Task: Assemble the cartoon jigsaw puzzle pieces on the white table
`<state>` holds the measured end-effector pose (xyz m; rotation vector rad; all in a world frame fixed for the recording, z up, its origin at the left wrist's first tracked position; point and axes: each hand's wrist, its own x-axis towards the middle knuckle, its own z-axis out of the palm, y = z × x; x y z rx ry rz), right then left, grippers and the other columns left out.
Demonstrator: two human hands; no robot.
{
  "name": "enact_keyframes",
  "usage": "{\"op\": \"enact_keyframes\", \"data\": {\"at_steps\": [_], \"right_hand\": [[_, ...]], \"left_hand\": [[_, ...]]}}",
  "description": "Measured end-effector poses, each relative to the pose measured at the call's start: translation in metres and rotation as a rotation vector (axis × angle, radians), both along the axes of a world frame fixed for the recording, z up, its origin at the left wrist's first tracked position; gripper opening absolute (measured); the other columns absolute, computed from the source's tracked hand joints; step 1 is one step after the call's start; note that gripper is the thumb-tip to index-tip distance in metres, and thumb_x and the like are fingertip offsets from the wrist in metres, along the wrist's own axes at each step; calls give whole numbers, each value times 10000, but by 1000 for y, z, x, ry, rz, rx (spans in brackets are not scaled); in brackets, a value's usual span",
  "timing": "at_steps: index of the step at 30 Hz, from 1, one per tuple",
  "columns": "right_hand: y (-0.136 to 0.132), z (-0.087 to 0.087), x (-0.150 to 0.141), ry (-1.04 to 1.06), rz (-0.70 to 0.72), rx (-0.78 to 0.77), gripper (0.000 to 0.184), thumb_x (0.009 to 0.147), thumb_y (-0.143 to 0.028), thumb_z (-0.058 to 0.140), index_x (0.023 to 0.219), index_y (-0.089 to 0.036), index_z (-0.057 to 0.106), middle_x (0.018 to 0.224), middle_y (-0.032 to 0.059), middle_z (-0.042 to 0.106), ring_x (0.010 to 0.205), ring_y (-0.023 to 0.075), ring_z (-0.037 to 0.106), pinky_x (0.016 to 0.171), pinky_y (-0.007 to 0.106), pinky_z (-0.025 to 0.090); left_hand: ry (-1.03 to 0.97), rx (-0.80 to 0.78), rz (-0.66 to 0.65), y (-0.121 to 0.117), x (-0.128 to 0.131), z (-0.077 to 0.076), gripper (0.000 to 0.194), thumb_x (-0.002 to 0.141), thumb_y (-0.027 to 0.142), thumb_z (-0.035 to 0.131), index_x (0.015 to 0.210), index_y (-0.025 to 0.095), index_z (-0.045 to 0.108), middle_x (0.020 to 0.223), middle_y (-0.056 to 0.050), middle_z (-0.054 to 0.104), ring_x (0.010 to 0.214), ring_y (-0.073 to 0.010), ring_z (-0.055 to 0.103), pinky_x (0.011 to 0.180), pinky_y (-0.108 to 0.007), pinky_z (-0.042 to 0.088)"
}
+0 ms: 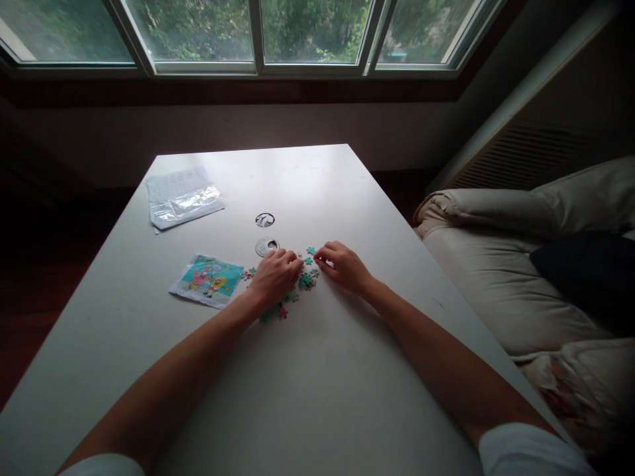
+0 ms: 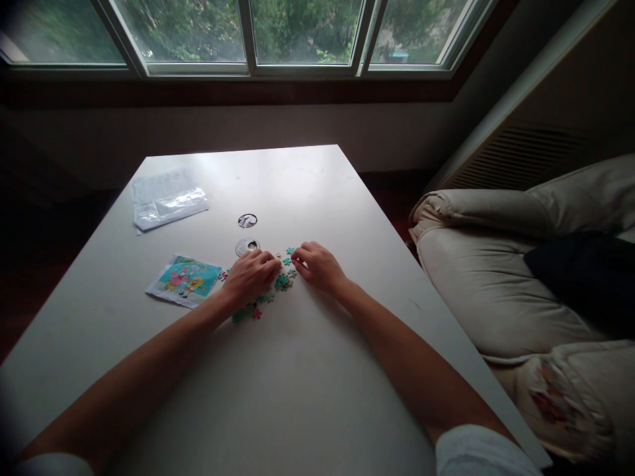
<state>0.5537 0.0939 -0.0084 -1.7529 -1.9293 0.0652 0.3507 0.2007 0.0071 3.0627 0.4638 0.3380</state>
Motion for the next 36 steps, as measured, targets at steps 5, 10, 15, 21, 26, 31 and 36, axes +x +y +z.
{"op": "enact_keyframes", "data": {"at_steps": [5,10,15,21,26,31,36], "right_hand": [[2,-2,2,78,1,-7,90,951,-234,607,904,-217,682,895,47,645,892,204,565,822,328,439],[7,0,0,105,1,-7,78,939,-211,615,927,-217,692,907,46,645,891,202,571,816,327,450],[23,3,-5,-3,42,1,150,928,-208,633,1057,-225,708,1003,67,660,974,229,562,878,360,457],[47,-8,3,-31,26,-2,166,913,-188,635,1043,-232,728,1015,70,662,991,230,564,903,362,469],[52,-15,22,40,-10,34,148,902,-170,626,985,-229,733,956,60,658,939,222,578,869,358,474],[50,-17,31,103,-60,87,134,905,-177,613,938,-235,729,931,52,664,909,218,580,844,357,472],[50,-15,25,99,37,90,123,924,-205,609,946,-239,725,935,54,663,920,221,573,862,361,470]], "left_hand": [[-66,-115,46,4,-4,-5,194,979,213,535,1097,254,684,967,-35,696,926,-232,593,859,-381,426],[-116,-162,102,6,-9,-9,175,971,258,552,1073,251,695,989,-45,679,953,-235,589,869,-377,440],[-126,-155,132,0,-8,-7,187,970,326,565,1081,253,696,1024,-62,644,982,-244,561,879,-391,433],[-90,-102,149,-10,1,-7,170,944,379,614,1017,244,687,1032,-70,630,1002,-261,536,872,-409,407],[-63,-56,125,-12,5,-5,144,951,347,603,976,225,675,1032,-79,637,1005,-267,530,885,-428,394],[-56,-29,100,-12,4,-2,215,1009,299,488,926,212,666,1039,-95,649,986,-259,535,865,-431,386],[-130,-96,203,-6,1,-6,206,1000,334,510,930,225,670,987,-72,644,970,-247,542,862,-407,402]]}}
